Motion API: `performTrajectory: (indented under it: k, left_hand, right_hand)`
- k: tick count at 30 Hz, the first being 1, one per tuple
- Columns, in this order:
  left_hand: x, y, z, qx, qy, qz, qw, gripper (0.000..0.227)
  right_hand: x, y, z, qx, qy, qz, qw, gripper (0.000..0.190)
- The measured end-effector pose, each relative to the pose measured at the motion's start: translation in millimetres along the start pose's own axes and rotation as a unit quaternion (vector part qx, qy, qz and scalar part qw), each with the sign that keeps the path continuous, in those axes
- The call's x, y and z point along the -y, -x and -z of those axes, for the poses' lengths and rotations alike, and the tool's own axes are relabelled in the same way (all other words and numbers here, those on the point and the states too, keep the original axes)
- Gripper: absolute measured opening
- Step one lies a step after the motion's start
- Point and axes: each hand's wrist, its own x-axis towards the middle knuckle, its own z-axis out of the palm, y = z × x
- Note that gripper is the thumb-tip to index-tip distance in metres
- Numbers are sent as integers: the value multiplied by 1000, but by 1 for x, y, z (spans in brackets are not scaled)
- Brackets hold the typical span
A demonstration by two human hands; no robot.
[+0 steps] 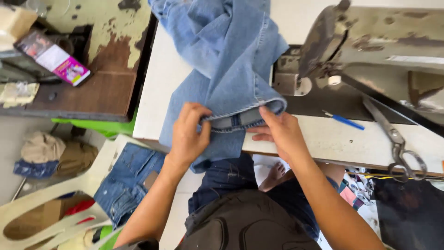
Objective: Inspecting a pair of jeans for loose threads, trimming them with a small blade, and then folding the jeans.
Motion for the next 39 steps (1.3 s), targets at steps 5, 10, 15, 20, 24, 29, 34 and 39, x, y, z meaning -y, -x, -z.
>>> performTrajectory:
  k: [5,10,15,20,24,29,34,39]
  left_hand:
    - [-11,19,16,-2,-121,-26,992,30]
    - [-60,29,-8,36,18,-19,999,19]
    - [-57,33,-67,15,47,-32,998,4]
    - [-41,38,-82,17,103,4,994,6]
    - [-45,32,-72,57,132,19,989,11]
    - [-44,37,-65,65,121,14,990,4]
    - [-47,34,-57,59,97,29,993,6]
    - [-57,23,-45,92,163,24,982,12]
  right_hand:
    - [-45,-6,23,8,-12,-4,1000,28]
    - [-43,9,39,-21,-31,16,999,27]
    - [-53,13,38,-35,-40,65,996,35]
    - [-20,40,18,-52,36,53,997,28]
    - [-17,41,39,-24,196,71,978,27]
    - [12,41,140,-213,521,427,707,20]
    - [10,17,238,-260,650,429,571,41]
    - [19,34,239,-210,663,424,580,19]
